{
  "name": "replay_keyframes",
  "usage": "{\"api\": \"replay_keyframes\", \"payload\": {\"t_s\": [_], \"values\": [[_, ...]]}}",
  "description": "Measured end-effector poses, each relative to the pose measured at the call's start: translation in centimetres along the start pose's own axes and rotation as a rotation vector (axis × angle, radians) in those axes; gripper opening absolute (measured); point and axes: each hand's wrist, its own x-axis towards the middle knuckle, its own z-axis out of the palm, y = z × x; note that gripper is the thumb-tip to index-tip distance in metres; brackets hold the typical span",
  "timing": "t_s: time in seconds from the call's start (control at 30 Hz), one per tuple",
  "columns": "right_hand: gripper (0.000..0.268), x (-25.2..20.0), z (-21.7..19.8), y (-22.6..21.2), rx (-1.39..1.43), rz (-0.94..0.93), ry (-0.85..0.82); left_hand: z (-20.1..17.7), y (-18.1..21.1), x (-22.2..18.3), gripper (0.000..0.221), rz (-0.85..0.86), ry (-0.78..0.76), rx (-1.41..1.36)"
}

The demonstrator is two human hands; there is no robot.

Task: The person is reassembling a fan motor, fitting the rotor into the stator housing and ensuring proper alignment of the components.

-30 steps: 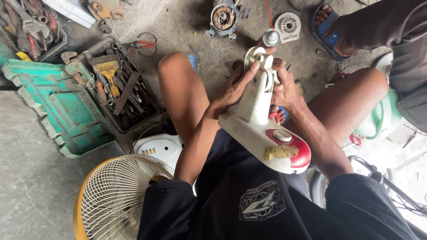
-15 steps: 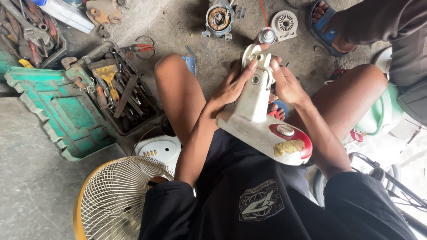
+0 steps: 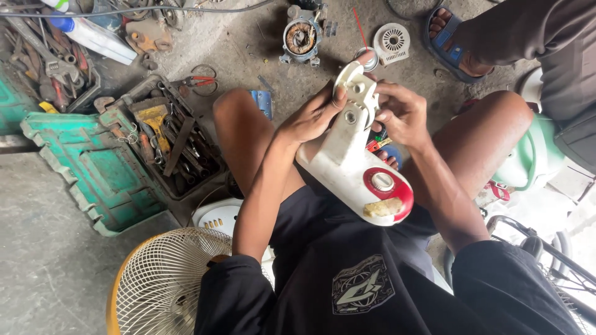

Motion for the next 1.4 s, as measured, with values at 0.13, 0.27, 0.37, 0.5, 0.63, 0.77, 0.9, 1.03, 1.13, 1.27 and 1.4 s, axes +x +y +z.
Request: {"api": "replay_keyframes", "payload": {"t_s": [0.13, 0.27, 0.37, 0.5, 0.63, 0.77, 0.9, 1.03, 1.13, 1.27, 1.4], "values": [[0.051, -0.1, 1.0, -0.9, -0.067, -0.160, 0.025, 0.5, 3.6, 1.0, 0.059, 0.115, -0.107, 0.288], [0.067, -0.1, 1.4, -1.8, 0.106, -0.098, -0.083, 1.1, 3.5, 1.1, 0.069, 0.119, -0.096, 0.409], [0.086, 0.4, 1.7, -2.6, 0.158, 0.012, -0.105, 0.9, 2.4, 1.6, 0.068, 0.104, -0.024, 0.443], [0.066, 0.9, 1.7, -2.3, 0.124, 0.023, -0.078, 1.3, 2.4, 2.2, 0.078, 0.044, 0.099, 0.523], [0.063, 1.6, 2.3, -4.4, 0.233, -0.015, -0.063, 2.9, 6.0, 2.7, 0.083, 0.069, 0.091, 0.758], [0.070, 3.4, 2.9, -7.8, 0.051, -0.175, -0.077, 6.0, 11.8, 1.7, 0.078, 0.106, 0.198, 0.938], [0.079, 5.6, 3.3, -10.0, -0.013, -0.318, -0.111, 6.7, 14.1, -0.3, 0.121, 0.023, 0.526, 1.355], [0.076, 8.9, 3.5, -11.2, -0.037, -0.520, -0.038, 2.2, 10.0, -3.4, 0.076, 0.328, 0.768, 0.802], [0.071, 9.1, 3.5, -9.9, -0.033, -0.570, 0.058, -0.7, -2.0, -6.0, 0.027, 0.315, 0.999, -0.169], [0.080, 8.2, 3.6, -6.6, -0.034, -0.570, 0.229, 3.7, -0.5, -2.2, 0.088, 0.046, 0.858, -0.601], [0.075, 6.2, 0.7, -2.3, 0.103, -0.510, 0.172, 6.3, 4.2, -2.5, 0.059, -0.082, 1.060, -0.682]]}}
